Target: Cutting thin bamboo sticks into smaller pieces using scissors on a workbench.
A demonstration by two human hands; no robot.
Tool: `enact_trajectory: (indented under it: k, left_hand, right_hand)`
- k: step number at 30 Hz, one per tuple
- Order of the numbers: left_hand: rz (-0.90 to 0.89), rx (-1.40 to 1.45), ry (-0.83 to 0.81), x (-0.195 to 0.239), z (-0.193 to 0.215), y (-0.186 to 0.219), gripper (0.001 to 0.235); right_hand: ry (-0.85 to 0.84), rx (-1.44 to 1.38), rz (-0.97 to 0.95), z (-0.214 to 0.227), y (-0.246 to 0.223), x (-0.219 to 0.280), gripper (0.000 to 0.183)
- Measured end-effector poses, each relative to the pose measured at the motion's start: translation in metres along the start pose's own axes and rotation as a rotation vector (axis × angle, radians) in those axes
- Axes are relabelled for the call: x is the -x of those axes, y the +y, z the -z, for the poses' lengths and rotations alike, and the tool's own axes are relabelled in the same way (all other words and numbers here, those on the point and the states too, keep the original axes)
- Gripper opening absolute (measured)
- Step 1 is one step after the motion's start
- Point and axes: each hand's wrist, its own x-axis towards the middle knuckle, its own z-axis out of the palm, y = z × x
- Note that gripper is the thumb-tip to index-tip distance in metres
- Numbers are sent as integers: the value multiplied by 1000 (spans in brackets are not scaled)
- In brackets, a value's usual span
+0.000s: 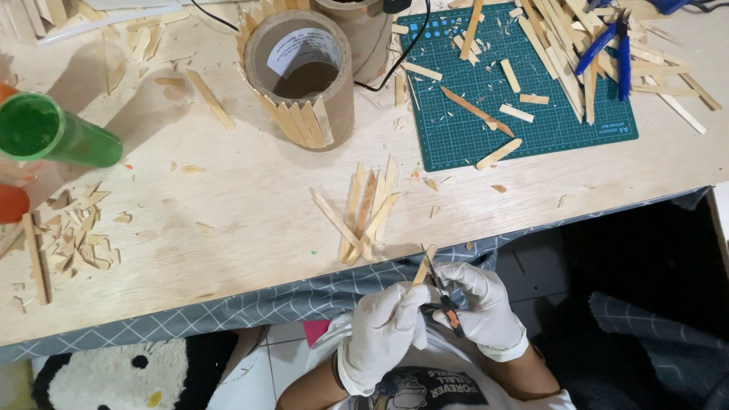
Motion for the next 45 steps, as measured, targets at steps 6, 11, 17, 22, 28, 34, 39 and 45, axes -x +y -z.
enact_trajectory:
  k: [6, 11, 17, 22, 28, 34, 39, 45]
  left_hand:
    - [-364, -571, -75, -1, -15, 40, 35]
    - [-429, -702, -45, -7, -18, 46, 27]
    - [-342, -713, -24, -7, -18, 46, 36]
    - [-447, -764, -25, -9, -22, 56, 35]
    - [-450, -817, -7, -7, -19, 44, 32]
    - [-505, -847, 9, -5, -19, 34, 35]
    - [-404, -831, 16, -6, -32, 47, 34]
    - [-326, -844, 18, -7, -33, 47, 37]
  right_hand:
    - [42, -235, -84, -11, 7, 11, 58]
    - [66, -372, -72, -15, 7, 7, 56]
    - [70, -427, -241, -13, 7, 4, 46]
    - [41, -428, -241, -13, 2, 1, 46]
    - [53, -395, -239, -15, -11, -3, 50]
    - [125, -395, -219, -12, 4, 9, 48]
    - [125, -417, -248, -13, -8, 1, 37]
    - [113, -643, -270, -10, 9, 14, 35]
